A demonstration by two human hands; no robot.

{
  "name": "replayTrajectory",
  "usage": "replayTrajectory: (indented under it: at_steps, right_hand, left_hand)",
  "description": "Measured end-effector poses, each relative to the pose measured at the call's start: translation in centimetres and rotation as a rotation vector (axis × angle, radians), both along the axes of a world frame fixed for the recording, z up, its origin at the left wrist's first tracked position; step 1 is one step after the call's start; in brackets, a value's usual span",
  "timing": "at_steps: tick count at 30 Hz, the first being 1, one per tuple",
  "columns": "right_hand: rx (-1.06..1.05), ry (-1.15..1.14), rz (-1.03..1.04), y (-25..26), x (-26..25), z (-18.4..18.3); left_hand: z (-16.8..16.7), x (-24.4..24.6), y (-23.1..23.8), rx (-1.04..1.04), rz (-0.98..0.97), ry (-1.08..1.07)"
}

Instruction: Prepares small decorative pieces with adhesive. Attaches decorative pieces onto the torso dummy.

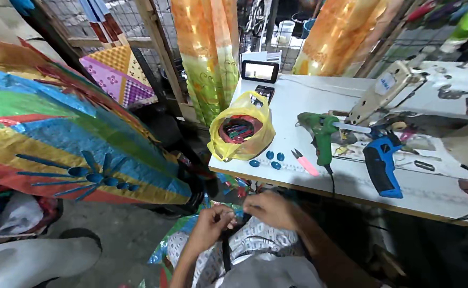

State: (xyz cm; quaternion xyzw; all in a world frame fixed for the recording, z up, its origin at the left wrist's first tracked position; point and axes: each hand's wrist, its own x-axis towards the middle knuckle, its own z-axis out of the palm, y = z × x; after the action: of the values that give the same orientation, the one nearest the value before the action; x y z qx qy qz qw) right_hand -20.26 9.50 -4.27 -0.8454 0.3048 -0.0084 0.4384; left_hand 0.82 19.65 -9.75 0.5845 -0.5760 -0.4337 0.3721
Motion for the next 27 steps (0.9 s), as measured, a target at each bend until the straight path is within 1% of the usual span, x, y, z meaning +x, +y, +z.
replayTrajectory:
  at_steps: [1,2,5,8,9,10,11,12,14,15,16,17,18,20,22,24,27]
  right_hand:
    - [0.05,-0.138,0.028,-0.6,-1.3,-0.4]
    - [0.143,-0.272,0.058,-1.1,-2.1,-1.0]
    - [0.533,-0.54,0.127,-1.6,-2.8,-2.2]
    - [0.822,-0.884,0.191,-1.2,-1.8,-5.6]
    - [0.882,-0.983,0.184,-1.0,-1.6,-6.6]
    - [0.894,-1.043,0.126,-0.8,-1.7,-7.0]
    - [0.859,-1.064,0.027,-0.8,-2.3,-7.0]
    - [0.782,-1.061,-0.089,-0.9,-3.2,-6.8]
    - [0.579,-1.047,-0.24,-1.2,-5.4,-6.0]
    - [0.499,-1.036,-0.294,-1.4,-6.7,-5.6]
    - [0.423,-0.991,-0.379,-1.5,-7.8,-5.0]
    - [0.346,-0.933,-0.471,-1.4,-8.5,-4.3]
    - [0.267,-0.877,-0.549,-1.3,-8.9,-3.7]
    - [0.13,-0.808,-0.646,-1.0,-8.8,-3.2]
    - [0.035,-0.766,-0.692,-0.8,-8.4,-3.5]
    - [-0.005,-0.727,-0.738,-0.8,-8.3,-4.2]
    - [-0.023,-0.684,-0.786,-0.9,-8.9,-5.3]
  left_hand:
    - [0.4,0.5,0.1,0.02,-0.087,0.198]
    - [0.6,0.8,0.2,0.032,-0.166,0.358]
    - [0.3,0.4,-0.6,0.028,-0.365,0.711]
    - [-1.3,-1.8,-1.7,-0.053,-0.556,1.101]
    - [-1.5,-2.7,-2.1,-0.072,-0.606,1.221]
    - [-1.2,-3.2,-2.4,-0.092,-0.63,1.259]
    - [-0.2,-3.3,-2.9,-0.115,-0.601,1.197]
    - [1.2,-3.0,-3.4,-0.138,-0.495,1.024]
    - [4.7,-2.5,-5.1,-0.189,-0.139,0.514]
    - [5.9,-2.1,-6.7,-0.246,-0.03,0.252]
    - [6.5,-1.5,-8.5,-0.31,0.029,0.015]
    - [6.9,-1.1,-10.4,-0.357,0.061,-0.158]
    - [7.2,-0.8,-12.2,-0.389,0.07,-0.27]
    - [7.3,-0.8,-15.3,-0.446,0.068,-0.373]
    - [7.2,-1.8,-16.9,-0.436,0.063,-0.362]
    - [6.6,-3.7,-17.4,-0.396,0.046,-0.362]
    - [4.9,-6.7,-17.9,-0.416,-0.007,-0.484]
